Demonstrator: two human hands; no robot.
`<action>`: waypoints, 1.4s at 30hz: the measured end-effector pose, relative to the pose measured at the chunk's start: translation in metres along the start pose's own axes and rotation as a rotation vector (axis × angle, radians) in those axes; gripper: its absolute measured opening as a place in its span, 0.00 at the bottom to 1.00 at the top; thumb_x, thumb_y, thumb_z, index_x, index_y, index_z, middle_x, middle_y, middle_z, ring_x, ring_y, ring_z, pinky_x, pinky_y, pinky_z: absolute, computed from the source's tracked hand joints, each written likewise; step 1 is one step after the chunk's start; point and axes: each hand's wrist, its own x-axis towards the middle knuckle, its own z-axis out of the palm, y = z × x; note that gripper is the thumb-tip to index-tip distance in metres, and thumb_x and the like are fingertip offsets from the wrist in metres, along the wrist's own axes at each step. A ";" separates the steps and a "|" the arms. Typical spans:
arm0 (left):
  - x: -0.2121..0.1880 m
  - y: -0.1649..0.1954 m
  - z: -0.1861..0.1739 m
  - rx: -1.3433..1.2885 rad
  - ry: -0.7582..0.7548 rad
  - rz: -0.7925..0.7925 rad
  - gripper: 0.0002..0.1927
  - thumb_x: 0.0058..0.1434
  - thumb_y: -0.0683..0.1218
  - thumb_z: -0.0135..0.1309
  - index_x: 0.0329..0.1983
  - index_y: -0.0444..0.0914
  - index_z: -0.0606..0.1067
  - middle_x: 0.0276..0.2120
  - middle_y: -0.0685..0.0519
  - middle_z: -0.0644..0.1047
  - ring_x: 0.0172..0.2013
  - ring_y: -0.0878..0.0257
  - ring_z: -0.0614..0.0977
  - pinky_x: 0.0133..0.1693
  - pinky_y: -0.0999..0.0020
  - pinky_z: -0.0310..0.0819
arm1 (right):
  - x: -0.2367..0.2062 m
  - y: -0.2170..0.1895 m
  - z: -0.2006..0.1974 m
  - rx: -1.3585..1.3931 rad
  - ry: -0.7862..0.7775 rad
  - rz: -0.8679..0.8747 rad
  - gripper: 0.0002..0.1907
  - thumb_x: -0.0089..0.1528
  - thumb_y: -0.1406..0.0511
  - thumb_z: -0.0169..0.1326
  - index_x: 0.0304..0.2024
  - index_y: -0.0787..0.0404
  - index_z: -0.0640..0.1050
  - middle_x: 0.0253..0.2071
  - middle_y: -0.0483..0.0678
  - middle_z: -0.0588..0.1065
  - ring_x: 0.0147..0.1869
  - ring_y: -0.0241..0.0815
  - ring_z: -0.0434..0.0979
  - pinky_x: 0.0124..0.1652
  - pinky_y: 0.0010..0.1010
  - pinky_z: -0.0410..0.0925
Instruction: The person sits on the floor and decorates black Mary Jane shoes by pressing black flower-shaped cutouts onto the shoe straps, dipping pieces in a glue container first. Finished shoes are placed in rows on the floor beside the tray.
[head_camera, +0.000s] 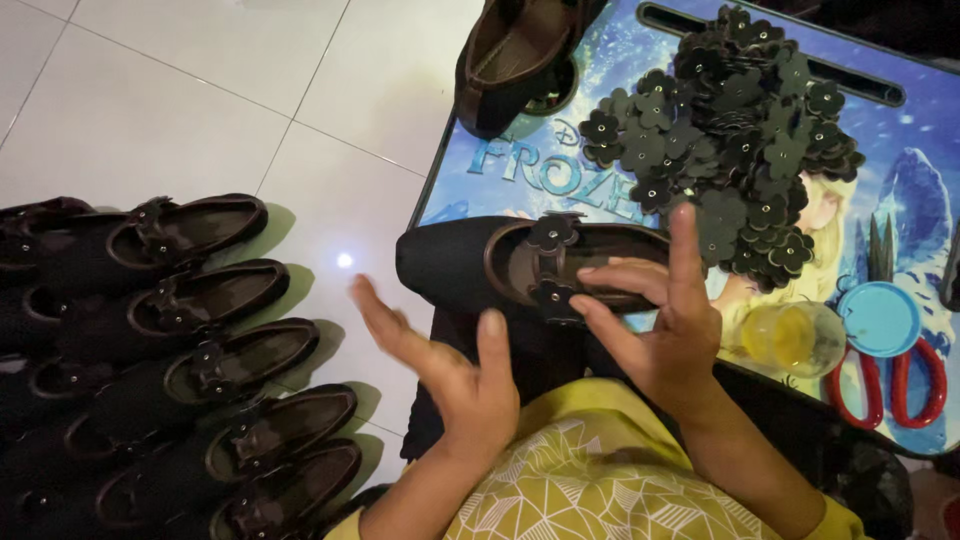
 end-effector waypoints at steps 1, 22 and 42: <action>0.002 0.005 -0.003 -0.026 -0.006 0.099 0.41 0.72 0.44 0.52 0.79 0.31 0.43 0.75 0.39 0.52 0.75 0.53 0.57 0.77 0.55 0.46 | 0.001 -0.001 0.002 0.003 0.007 -0.019 0.59 0.59 0.73 0.70 0.79 0.67 0.42 0.46 0.51 0.82 0.51 0.42 0.84 0.60 0.33 0.74; 0.071 -0.022 0.011 -0.538 -0.527 -0.606 0.32 0.68 0.39 0.54 0.73 0.33 0.57 0.36 0.53 0.77 0.36 0.70 0.78 0.40 0.72 0.78 | 0.001 -0.028 0.001 0.172 0.026 -0.159 0.62 0.59 0.72 0.67 0.79 0.66 0.35 0.40 0.45 0.78 0.49 0.39 0.81 0.61 0.36 0.73; 0.072 -0.014 0.012 -0.578 -0.555 -0.623 0.36 0.70 0.46 0.51 0.79 0.42 0.52 0.42 0.53 0.82 0.41 0.72 0.80 0.40 0.75 0.75 | 0.013 -0.013 0.010 0.619 0.110 0.476 0.58 0.60 0.79 0.60 0.82 0.64 0.39 0.39 0.49 0.80 0.47 0.33 0.80 0.54 0.24 0.71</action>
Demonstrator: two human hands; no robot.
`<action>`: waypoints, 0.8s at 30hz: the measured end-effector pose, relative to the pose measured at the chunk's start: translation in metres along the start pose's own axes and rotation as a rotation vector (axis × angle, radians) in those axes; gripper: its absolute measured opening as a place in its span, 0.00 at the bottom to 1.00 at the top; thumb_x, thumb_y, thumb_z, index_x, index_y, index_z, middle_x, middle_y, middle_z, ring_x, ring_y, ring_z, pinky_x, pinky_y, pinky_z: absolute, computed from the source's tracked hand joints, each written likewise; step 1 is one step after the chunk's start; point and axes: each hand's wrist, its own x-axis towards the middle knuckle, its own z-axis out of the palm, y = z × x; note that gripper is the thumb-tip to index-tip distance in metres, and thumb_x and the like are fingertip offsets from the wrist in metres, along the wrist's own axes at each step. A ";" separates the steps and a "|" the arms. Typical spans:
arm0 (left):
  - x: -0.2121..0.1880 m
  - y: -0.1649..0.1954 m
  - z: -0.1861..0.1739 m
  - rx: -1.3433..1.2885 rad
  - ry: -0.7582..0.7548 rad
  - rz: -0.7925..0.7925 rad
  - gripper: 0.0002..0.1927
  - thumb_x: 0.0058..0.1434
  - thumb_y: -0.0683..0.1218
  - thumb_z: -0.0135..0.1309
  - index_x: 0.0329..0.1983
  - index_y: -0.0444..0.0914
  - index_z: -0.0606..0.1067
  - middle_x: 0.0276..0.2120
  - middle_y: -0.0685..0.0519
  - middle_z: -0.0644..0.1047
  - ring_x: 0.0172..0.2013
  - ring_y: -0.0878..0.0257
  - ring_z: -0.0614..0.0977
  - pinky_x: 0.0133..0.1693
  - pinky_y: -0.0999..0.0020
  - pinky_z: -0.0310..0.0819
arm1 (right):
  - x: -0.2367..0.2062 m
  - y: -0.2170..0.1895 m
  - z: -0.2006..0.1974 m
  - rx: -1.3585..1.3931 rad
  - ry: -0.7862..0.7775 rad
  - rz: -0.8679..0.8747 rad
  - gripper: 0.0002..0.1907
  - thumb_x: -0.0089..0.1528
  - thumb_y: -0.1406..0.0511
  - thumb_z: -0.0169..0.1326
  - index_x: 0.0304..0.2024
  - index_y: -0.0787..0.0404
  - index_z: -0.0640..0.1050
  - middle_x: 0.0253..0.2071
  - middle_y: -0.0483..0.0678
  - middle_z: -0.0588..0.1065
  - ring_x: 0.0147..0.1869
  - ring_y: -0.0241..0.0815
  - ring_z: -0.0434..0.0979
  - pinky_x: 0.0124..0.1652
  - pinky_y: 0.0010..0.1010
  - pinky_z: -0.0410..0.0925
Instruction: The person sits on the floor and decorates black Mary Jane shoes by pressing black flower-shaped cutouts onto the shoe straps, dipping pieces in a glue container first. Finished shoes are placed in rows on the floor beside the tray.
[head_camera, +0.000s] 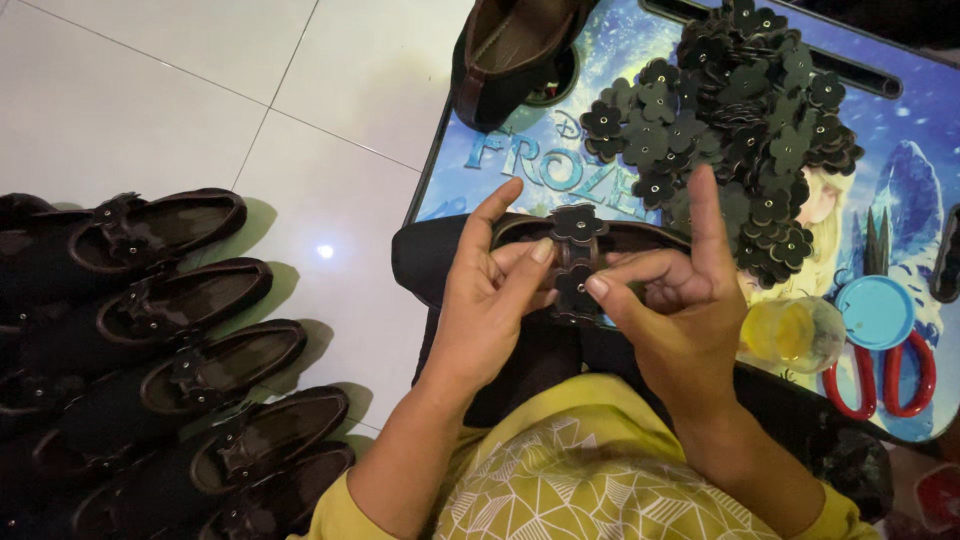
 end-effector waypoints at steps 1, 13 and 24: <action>0.000 0.000 0.000 -0.004 -0.003 -0.001 0.36 0.70 0.46 0.51 0.78 0.42 0.52 0.43 0.53 0.81 0.40 0.72 0.80 0.41 0.75 0.76 | 0.000 0.000 0.000 0.004 0.003 -0.001 0.58 0.60 0.79 0.60 0.82 0.64 0.39 0.39 0.49 0.80 0.46 0.32 0.80 0.53 0.23 0.71; 0.003 -0.002 -0.002 0.019 -0.023 0.000 0.37 0.70 0.43 0.51 0.79 0.43 0.51 0.43 0.52 0.81 0.41 0.72 0.80 0.43 0.72 0.77 | 0.006 -0.002 0.000 -0.055 0.017 0.020 0.59 0.60 0.78 0.61 0.83 0.62 0.40 0.38 0.49 0.79 0.40 0.28 0.77 0.42 0.17 0.69; 0.002 0.003 0.003 -0.048 -0.051 0.033 0.50 0.59 0.33 0.60 0.80 0.41 0.49 0.45 0.46 0.79 0.44 0.65 0.82 0.48 0.71 0.79 | 0.008 -0.006 0.002 -0.046 0.020 0.035 0.57 0.60 0.79 0.59 0.83 0.61 0.40 0.38 0.49 0.79 0.38 0.27 0.78 0.38 0.16 0.69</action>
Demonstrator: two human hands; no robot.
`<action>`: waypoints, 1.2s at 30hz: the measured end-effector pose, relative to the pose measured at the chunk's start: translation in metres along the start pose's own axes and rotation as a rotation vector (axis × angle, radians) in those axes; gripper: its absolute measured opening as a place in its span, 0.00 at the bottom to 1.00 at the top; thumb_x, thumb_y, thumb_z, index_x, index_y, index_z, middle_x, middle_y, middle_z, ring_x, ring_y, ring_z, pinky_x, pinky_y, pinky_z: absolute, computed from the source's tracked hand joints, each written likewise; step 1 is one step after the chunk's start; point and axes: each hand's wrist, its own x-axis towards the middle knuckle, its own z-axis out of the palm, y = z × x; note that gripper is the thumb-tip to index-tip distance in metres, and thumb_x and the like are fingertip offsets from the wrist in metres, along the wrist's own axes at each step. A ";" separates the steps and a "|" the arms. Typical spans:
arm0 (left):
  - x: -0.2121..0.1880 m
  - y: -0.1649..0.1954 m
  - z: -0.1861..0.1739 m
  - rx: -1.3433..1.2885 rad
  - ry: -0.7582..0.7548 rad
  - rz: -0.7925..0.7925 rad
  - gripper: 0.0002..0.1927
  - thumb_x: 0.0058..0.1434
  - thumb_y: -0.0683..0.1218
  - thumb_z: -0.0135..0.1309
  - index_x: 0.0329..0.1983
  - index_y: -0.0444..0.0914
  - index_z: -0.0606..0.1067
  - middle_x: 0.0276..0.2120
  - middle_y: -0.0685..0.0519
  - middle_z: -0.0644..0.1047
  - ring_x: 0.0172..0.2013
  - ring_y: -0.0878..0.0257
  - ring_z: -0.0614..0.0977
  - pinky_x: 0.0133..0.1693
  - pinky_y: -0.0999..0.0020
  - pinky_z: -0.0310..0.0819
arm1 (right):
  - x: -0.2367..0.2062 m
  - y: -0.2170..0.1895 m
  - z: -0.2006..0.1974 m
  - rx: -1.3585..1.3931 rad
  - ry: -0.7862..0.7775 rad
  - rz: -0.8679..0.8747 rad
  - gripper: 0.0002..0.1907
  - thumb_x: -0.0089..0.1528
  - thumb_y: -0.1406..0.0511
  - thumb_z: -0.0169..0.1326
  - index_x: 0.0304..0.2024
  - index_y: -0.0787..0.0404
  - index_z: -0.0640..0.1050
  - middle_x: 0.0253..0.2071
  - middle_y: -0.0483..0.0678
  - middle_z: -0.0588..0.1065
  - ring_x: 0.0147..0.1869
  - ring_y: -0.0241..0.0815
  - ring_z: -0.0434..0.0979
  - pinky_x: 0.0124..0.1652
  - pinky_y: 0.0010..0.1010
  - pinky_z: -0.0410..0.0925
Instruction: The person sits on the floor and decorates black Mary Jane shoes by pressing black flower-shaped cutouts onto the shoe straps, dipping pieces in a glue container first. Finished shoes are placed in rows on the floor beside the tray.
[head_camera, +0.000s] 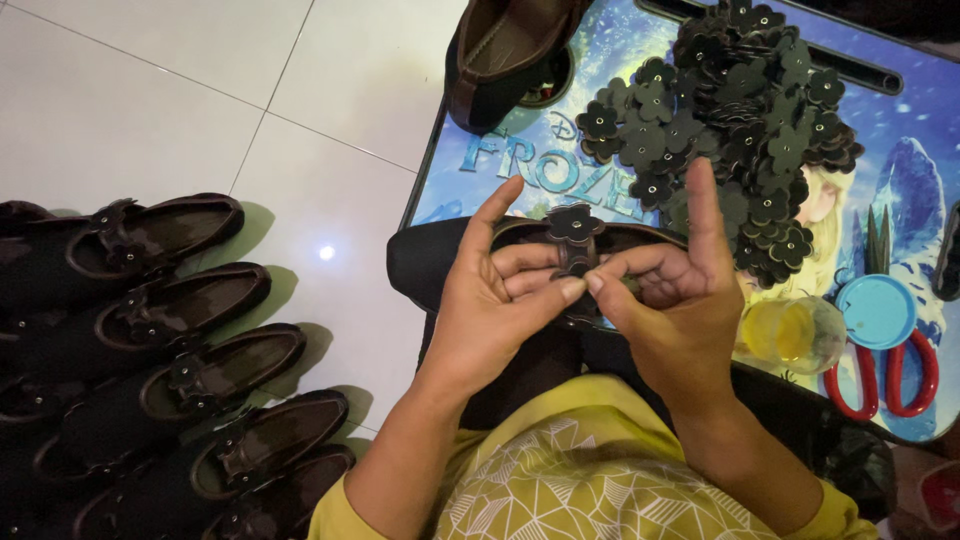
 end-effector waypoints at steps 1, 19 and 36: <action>0.000 0.001 0.001 -0.011 -0.009 -0.001 0.52 0.57 0.32 0.61 0.80 0.41 0.48 0.45 0.46 0.79 0.45 0.65 0.83 0.49 0.70 0.80 | 0.000 0.000 0.000 -0.017 0.003 -0.002 0.58 0.60 0.79 0.59 0.83 0.61 0.40 0.38 0.49 0.79 0.38 0.27 0.77 0.38 0.16 0.69; -0.001 -0.004 0.002 0.031 0.019 0.017 0.51 0.58 0.29 0.58 0.81 0.41 0.49 0.43 0.49 0.77 0.43 0.66 0.81 0.48 0.72 0.78 | 0.004 -0.004 -0.020 0.058 -0.093 0.067 0.55 0.63 0.78 0.54 0.82 0.58 0.36 0.46 0.52 0.78 0.49 0.34 0.80 0.51 0.26 0.74; -0.004 0.008 -0.005 0.206 -0.045 -0.023 0.49 0.62 0.33 0.58 0.81 0.41 0.47 0.40 0.51 0.77 0.37 0.72 0.77 0.40 0.78 0.72 | 0.008 -0.002 -0.019 -0.049 -0.222 0.099 0.60 0.58 0.80 0.58 0.82 0.57 0.37 0.38 0.49 0.78 0.41 0.32 0.78 0.45 0.23 0.72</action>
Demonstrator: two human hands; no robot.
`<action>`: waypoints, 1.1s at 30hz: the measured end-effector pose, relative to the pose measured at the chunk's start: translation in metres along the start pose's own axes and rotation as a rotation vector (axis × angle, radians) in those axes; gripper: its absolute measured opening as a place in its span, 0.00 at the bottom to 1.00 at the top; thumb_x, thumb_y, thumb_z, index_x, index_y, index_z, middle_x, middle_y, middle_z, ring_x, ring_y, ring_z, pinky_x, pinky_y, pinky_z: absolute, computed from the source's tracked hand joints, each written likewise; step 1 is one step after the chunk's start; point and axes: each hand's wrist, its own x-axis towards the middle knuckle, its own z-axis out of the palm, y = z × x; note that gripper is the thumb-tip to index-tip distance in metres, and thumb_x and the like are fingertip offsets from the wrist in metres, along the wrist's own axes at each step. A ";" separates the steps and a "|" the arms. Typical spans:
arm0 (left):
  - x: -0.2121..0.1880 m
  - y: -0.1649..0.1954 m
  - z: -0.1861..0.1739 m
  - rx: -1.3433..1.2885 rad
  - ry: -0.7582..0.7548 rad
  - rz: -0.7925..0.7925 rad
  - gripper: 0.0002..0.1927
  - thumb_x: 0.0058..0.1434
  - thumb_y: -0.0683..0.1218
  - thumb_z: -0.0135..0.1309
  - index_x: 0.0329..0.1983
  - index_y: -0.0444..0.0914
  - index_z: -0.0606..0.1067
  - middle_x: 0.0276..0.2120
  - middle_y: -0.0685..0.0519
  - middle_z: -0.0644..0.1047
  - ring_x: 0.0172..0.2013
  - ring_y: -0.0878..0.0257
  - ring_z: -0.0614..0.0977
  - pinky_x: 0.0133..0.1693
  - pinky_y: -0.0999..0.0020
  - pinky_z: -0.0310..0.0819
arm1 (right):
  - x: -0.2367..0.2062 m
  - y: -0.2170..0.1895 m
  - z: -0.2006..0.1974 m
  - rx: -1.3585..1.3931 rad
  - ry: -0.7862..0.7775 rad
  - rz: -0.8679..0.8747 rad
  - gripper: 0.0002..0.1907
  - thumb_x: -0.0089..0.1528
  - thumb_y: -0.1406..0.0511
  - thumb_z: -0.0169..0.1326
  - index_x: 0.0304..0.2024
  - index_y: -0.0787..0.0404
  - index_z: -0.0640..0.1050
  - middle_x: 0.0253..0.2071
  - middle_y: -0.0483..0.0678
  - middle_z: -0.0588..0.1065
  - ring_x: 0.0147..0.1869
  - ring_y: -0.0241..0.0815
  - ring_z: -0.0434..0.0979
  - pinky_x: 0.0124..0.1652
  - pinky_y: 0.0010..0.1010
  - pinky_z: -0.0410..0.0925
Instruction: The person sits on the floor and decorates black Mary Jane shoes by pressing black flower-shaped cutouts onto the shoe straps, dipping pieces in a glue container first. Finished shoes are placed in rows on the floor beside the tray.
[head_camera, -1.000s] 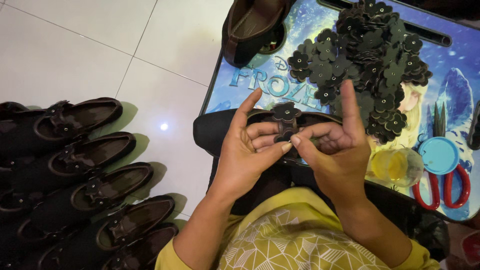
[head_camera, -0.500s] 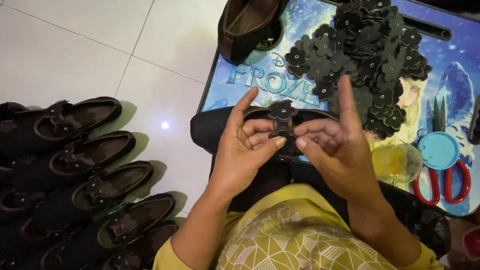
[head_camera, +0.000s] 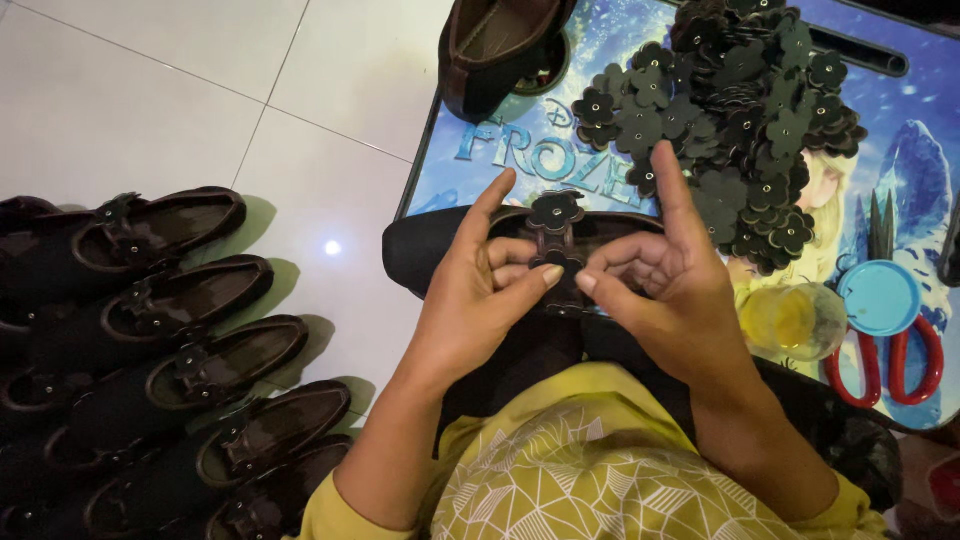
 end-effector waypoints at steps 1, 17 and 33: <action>0.000 0.000 0.000 0.014 0.000 -0.001 0.49 0.62 0.33 0.58 0.82 0.41 0.48 0.39 0.51 0.76 0.36 0.73 0.76 0.38 0.79 0.71 | 0.000 0.000 0.000 0.005 0.002 0.000 0.60 0.58 0.80 0.59 0.82 0.57 0.37 0.38 0.49 0.78 0.41 0.31 0.78 0.45 0.22 0.72; 0.021 -0.004 0.004 0.127 0.109 -0.017 0.48 0.59 0.37 0.62 0.78 0.39 0.50 0.27 0.57 0.74 0.27 0.74 0.75 0.30 0.79 0.69 | 0.015 0.004 0.005 -0.033 0.085 0.002 0.57 0.60 0.78 0.60 0.82 0.58 0.41 0.35 0.47 0.78 0.37 0.29 0.76 0.39 0.20 0.69; 0.000 -0.013 0.008 -0.072 0.049 0.055 0.43 0.62 0.33 0.60 0.78 0.38 0.56 0.34 0.57 0.75 0.34 0.75 0.76 0.37 0.80 0.71 | -0.014 0.011 0.012 -0.689 -0.016 -0.153 0.65 0.54 0.67 0.69 0.77 0.61 0.36 0.35 0.52 0.83 0.55 0.46 0.84 0.55 0.33 0.72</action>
